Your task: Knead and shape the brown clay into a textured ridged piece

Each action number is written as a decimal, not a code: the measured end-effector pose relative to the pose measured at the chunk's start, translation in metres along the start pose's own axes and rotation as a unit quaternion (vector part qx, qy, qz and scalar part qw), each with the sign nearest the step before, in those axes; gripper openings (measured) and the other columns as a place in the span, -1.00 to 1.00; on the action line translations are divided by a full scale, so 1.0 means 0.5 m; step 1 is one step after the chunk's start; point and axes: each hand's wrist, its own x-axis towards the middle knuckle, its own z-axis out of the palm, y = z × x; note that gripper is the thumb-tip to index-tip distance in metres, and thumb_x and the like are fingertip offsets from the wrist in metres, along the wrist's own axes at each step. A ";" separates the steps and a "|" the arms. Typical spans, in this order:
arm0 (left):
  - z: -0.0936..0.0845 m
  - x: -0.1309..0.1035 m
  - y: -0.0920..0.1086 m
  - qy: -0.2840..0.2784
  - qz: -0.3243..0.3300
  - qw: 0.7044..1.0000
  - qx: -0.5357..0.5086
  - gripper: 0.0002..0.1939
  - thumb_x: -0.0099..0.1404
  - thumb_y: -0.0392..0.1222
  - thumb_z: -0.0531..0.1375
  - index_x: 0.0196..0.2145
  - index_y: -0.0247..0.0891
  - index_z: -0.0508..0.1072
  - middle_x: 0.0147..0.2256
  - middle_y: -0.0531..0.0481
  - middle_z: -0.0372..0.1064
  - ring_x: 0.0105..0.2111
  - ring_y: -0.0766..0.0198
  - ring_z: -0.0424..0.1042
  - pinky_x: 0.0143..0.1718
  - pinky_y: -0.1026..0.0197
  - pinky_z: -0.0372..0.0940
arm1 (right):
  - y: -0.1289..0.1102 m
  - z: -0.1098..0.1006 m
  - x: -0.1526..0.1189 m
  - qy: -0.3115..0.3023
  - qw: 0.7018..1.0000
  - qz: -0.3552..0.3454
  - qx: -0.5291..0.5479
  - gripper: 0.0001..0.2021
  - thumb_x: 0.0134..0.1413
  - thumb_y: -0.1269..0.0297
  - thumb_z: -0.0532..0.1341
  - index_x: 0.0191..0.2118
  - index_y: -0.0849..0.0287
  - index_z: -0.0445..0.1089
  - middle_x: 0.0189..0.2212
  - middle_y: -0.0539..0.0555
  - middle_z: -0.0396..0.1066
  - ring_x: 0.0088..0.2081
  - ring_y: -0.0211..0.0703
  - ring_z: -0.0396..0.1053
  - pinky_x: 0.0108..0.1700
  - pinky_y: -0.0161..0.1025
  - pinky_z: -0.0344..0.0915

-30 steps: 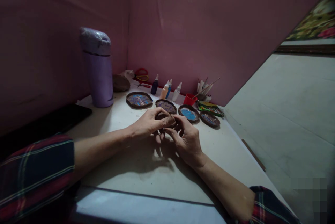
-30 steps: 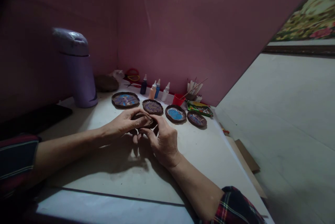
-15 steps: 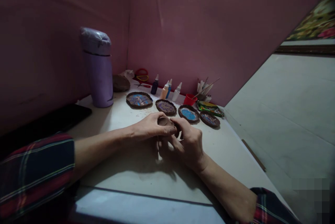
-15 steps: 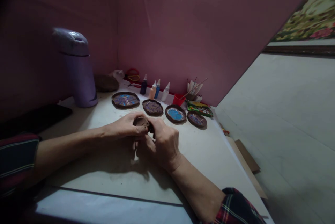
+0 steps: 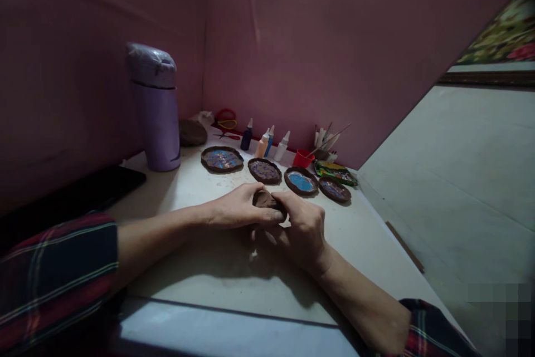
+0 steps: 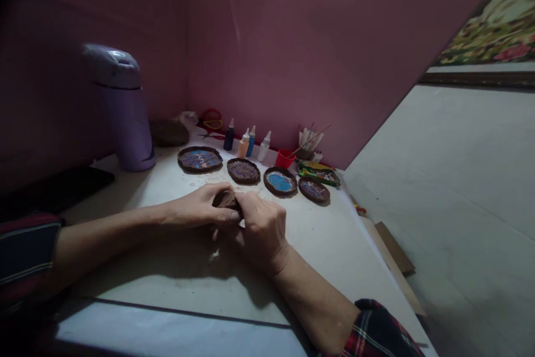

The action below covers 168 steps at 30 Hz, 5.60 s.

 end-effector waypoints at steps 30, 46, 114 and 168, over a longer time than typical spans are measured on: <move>-0.001 0.006 0.000 0.044 0.105 0.988 0.109 -0.75 0.26 -0.13 0.02 -0.27 -0.36 0.37 -0.39 0.02 0.25 -0.38 0.32 0.24 -0.37 0.31 0.21 | -0.004 0.008 0.003 -0.058 0.992 0.112 0.032 -0.57 0.00 0.17 0.24 0.01 0.18 0.27 -0.18 0.10 0.44 -0.35 -0.18 0.42 -0.35 -0.30 0.29; -0.002 0.008 -0.002 0.054 0.101 0.989 0.098 -0.75 0.22 -0.17 0.05 -0.22 -0.37 0.39 -0.34 -0.01 0.33 -0.33 0.28 0.28 -0.28 0.28 0.21 | -0.006 0.008 0.004 -0.067 0.990 0.118 0.047 -0.59 0.02 0.16 0.24 0.00 0.17 0.28 -0.20 0.11 0.42 -0.36 -0.18 0.39 -0.34 -0.29 0.31; 0.000 0.017 -0.020 0.038 0.052 0.997 0.040 -0.70 0.24 -0.05 0.06 -0.26 -0.35 0.40 -0.47 0.03 0.34 -0.49 0.35 0.35 -0.49 0.35 0.26 | -0.003 0.011 0.007 -0.103 0.973 0.159 0.130 -0.60 0.10 0.09 0.18 0.02 0.15 0.27 -0.15 0.11 0.40 -0.19 -0.11 0.36 -0.19 -0.24 0.30; 0.000 0.019 -0.023 0.041 0.045 0.998 0.032 -0.68 0.21 -0.02 0.08 -0.27 -0.35 0.40 -0.50 0.00 0.32 -0.50 0.31 0.36 -0.50 0.32 0.26 | -0.002 0.011 0.009 -0.103 0.974 0.149 0.133 -0.63 0.11 0.11 0.17 0.01 0.14 0.28 -0.15 0.13 0.41 -0.19 -0.09 0.36 -0.18 -0.20 0.29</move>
